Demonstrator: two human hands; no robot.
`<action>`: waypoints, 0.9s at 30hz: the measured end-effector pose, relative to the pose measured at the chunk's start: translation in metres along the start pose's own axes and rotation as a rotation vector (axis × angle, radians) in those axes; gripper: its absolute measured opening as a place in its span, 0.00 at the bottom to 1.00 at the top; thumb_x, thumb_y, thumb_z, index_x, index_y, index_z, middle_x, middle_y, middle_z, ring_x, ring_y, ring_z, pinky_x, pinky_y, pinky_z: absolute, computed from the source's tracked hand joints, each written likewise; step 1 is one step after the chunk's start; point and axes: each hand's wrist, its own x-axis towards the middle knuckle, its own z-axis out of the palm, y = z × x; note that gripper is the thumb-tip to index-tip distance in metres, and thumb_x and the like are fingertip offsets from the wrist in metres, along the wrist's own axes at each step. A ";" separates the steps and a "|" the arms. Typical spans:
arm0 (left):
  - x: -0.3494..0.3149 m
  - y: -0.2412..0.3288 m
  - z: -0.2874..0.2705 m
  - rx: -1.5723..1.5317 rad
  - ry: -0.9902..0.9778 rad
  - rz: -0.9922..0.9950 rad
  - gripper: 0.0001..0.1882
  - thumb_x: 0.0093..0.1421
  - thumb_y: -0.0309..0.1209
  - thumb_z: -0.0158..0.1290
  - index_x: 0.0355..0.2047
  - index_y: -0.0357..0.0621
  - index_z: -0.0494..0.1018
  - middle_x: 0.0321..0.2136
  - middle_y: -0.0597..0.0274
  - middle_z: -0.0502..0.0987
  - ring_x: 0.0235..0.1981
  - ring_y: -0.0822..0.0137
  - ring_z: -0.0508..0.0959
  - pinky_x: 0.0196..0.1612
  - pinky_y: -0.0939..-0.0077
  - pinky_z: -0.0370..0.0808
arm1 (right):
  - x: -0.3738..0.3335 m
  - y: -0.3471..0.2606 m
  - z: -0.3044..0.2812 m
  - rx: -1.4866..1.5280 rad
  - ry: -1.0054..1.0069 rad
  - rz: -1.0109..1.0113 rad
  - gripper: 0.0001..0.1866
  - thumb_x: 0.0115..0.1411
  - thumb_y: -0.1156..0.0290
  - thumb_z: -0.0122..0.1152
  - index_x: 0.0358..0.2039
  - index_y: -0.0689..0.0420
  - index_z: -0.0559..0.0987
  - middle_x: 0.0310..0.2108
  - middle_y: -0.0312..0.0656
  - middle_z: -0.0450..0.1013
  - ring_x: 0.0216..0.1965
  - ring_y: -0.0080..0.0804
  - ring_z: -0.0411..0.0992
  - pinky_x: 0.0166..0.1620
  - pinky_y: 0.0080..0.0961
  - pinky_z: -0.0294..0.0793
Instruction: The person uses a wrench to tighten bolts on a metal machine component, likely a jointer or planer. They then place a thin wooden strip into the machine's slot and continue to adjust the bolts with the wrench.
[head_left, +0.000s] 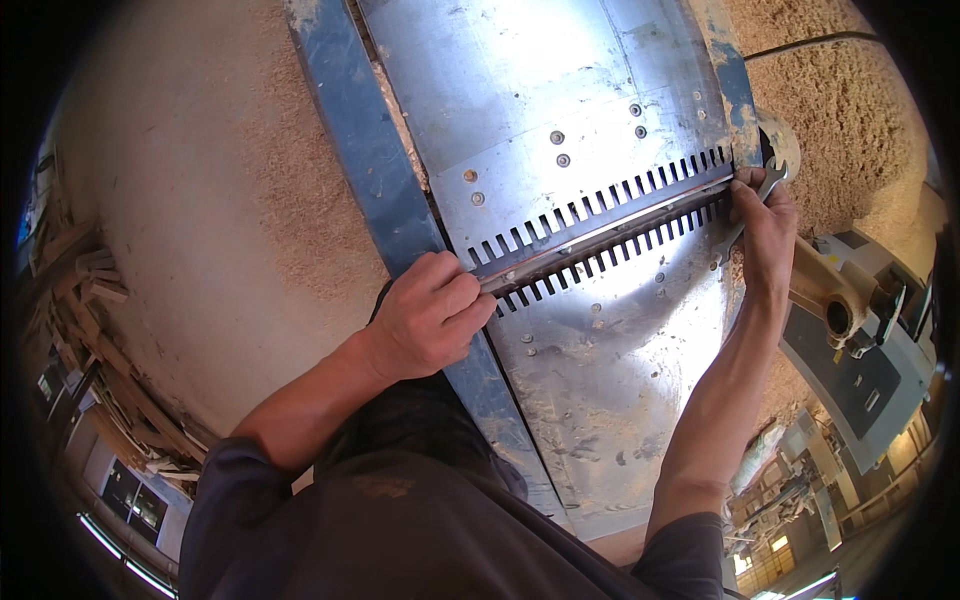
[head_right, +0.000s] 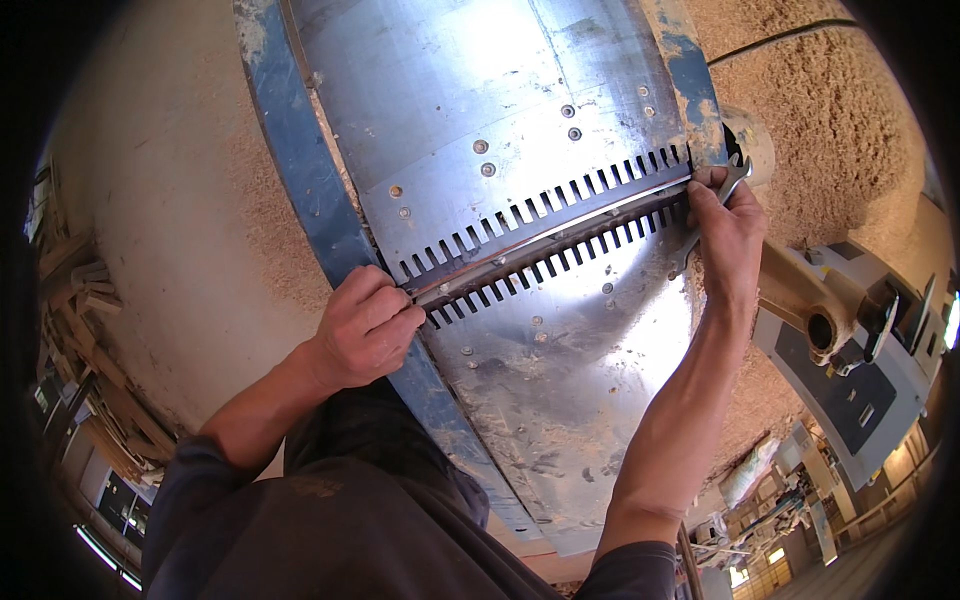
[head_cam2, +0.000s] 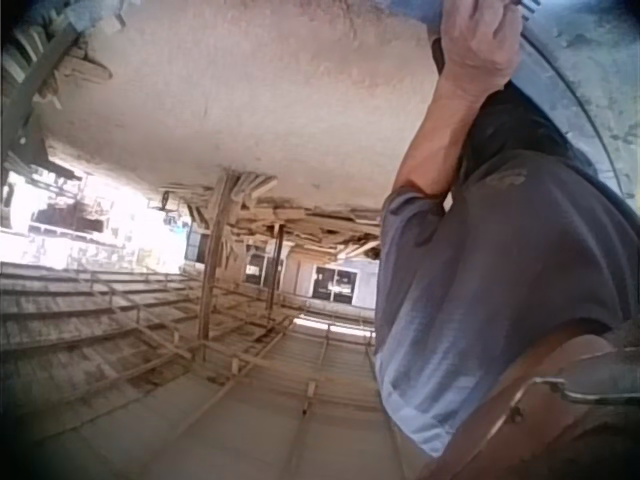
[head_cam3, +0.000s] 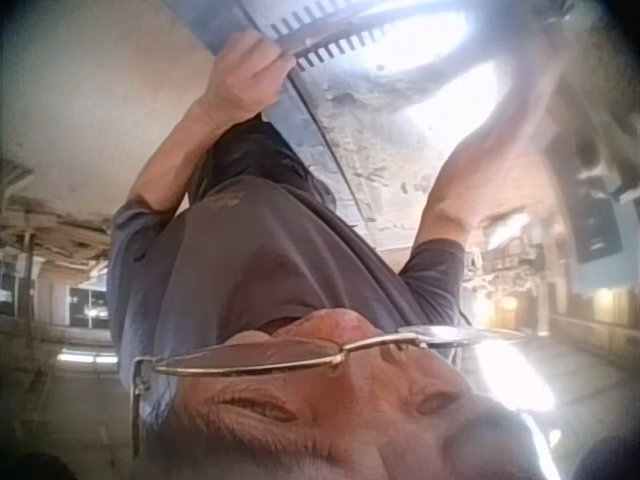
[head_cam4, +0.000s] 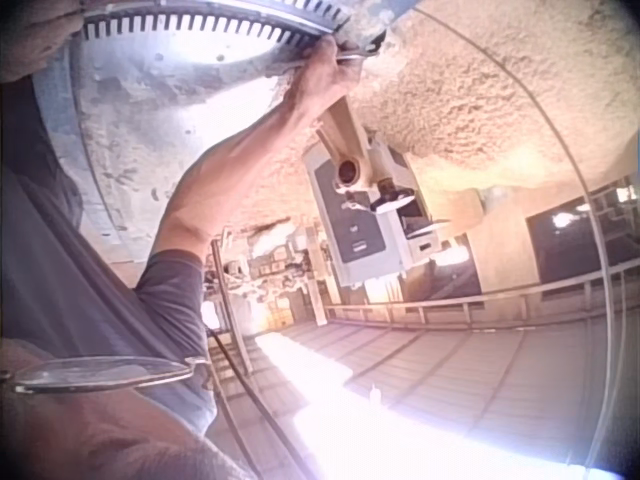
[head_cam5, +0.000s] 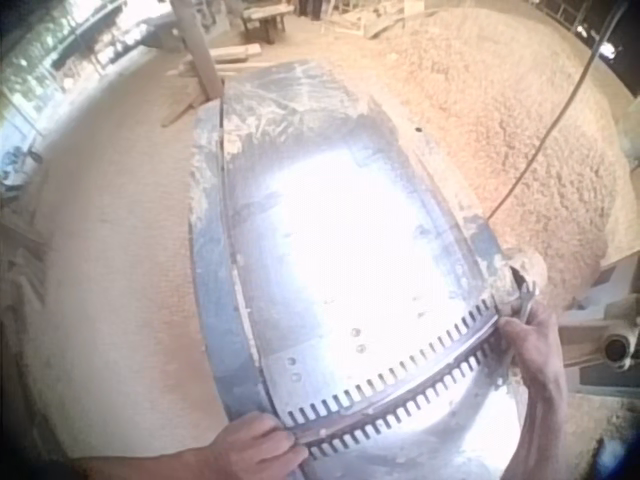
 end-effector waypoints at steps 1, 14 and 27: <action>0.001 0.000 -0.001 -0.005 0.001 -0.002 0.13 0.36 0.19 0.57 0.28 0.34 0.75 0.24 0.60 0.60 0.26 0.62 0.65 0.26 0.68 0.65 | 0.000 0.000 0.000 -0.005 -0.003 0.005 0.03 0.65 0.74 0.61 0.38 0.56 0.81 0.26 0.29 0.72 0.26 0.16 0.67 0.30 0.17 0.66; 0.006 -0.002 -0.001 -0.026 0.005 -0.012 0.13 0.34 0.21 0.57 0.26 0.37 0.76 0.24 0.59 0.65 0.26 0.57 0.70 0.27 0.65 0.66 | 0.004 0.005 0.001 0.014 0.009 0.001 0.03 0.65 0.77 0.62 0.36 0.54 0.81 0.25 0.28 0.73 0.26 0.16 0.69 0.32 0.17 0.69; 0.014 0.003 -0.004 -0.078 -0.029 -0.068 0.12 0.35 0.11 0.55 0.22 0.39 0.72 0.23 0.60 0.66 0.24 0.56 0.68 0.25 0.65 0.65 | -0.003 -0.015 0.007 -0.018 0.049 0.068 0.03 0.62 0.78 0.61 0.30 0.59 0.78 0.22 0.27 0.69 0.23 0.15 0.63 0.28 0.19 0.64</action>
